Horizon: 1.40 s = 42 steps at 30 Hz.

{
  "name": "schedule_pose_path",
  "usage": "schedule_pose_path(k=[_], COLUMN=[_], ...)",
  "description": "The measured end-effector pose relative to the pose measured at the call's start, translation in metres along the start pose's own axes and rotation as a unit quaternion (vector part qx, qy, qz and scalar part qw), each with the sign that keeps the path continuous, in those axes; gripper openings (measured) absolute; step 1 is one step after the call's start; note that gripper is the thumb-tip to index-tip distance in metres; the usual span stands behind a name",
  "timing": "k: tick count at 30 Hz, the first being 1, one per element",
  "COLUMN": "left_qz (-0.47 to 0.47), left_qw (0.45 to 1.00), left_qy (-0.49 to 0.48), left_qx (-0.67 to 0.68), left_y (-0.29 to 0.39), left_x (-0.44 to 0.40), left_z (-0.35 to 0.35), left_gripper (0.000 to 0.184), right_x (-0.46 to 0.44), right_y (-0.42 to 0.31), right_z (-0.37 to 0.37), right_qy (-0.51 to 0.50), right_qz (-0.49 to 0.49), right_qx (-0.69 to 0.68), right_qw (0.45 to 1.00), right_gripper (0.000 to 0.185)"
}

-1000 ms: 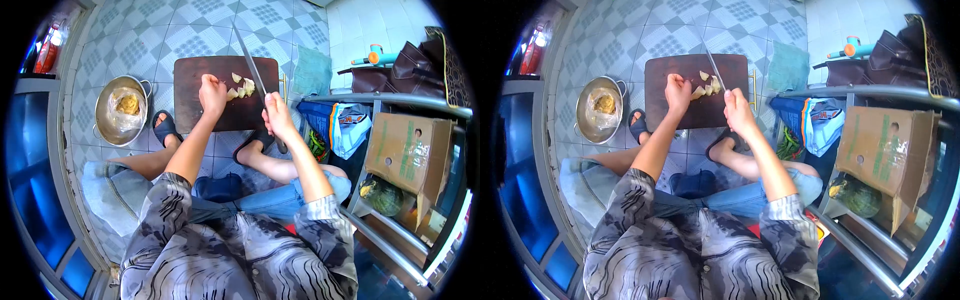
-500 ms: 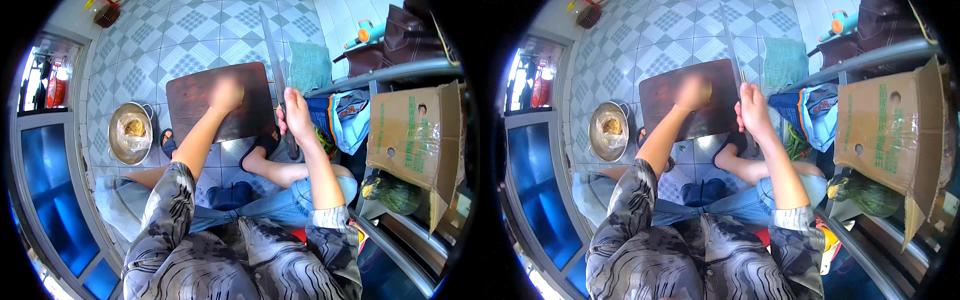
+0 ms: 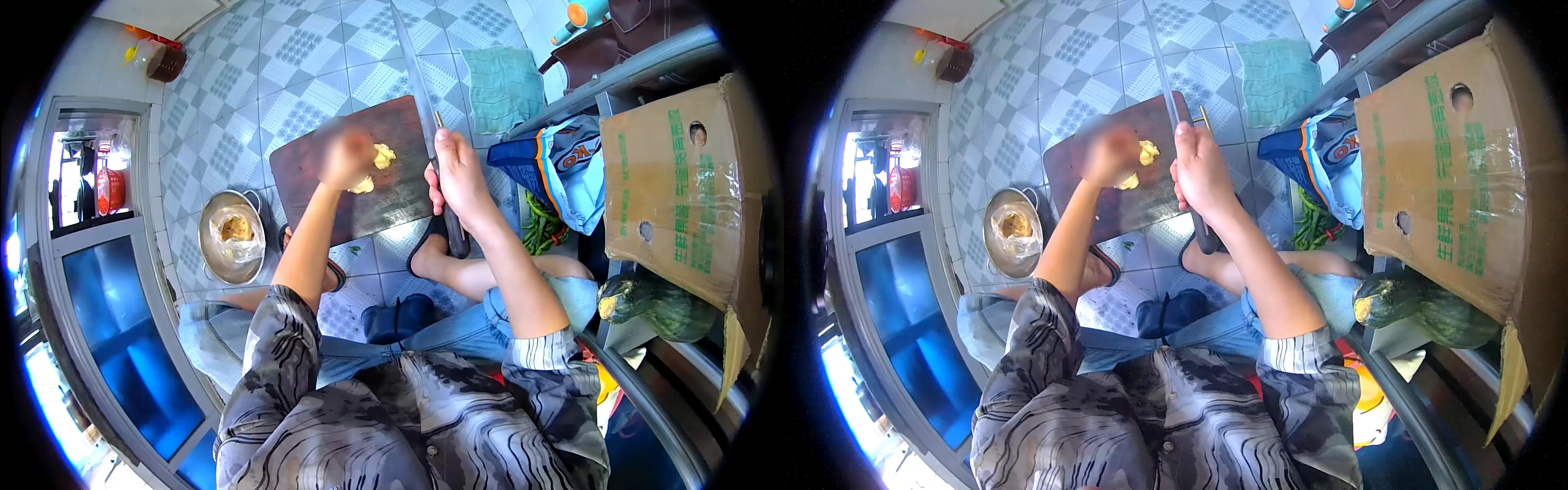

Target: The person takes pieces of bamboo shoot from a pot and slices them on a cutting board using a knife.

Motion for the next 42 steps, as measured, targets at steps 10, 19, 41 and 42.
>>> schedule_pose_path(k=[10,19,41,42], left_qz=[-0.090,-0.086,0.219,0.221], left_qw=[0.971,0.975,0.471,0.474], left_qy=[-0.029,-0.077,0.537,0.557], left_qx=[-0.217,-0.191,0.664,0.645], left_y=[0.062,0.049,-0.146,-0.152], left_x=[-0.003,0.000,0.226,0.240], left_z=[-0.029,-0.040,0.161,0.172], left_gripper=[0.011,0.005,0.010,0.013], right_x=[-0.002,-0.002,-0.003,-0.003], right_y=[0.002,0.001,0.024,0.023], right_z=[0.001,0.002,-0.030,-0.034], right_qy=[0.007,0.009,0.002,-0.002], right_qz=[0.003,0.009,-0.043,-0.041], right_qx=[0.011,0.023,0.084,0.089], right_qw=[1.000,1.000,0.996,0.995], right_gripper=[0.038,0.037,0.038,0.038])
Point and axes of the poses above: each hand's wrist, its own x-axis away from the middle knuckle, its own z-axis out of the back of the hand, y = z × x, the point moved 7 cm from there along -x, towards the middle knuckle, and after that the axes turned 6 degrees about x, right-handed, at the moved point
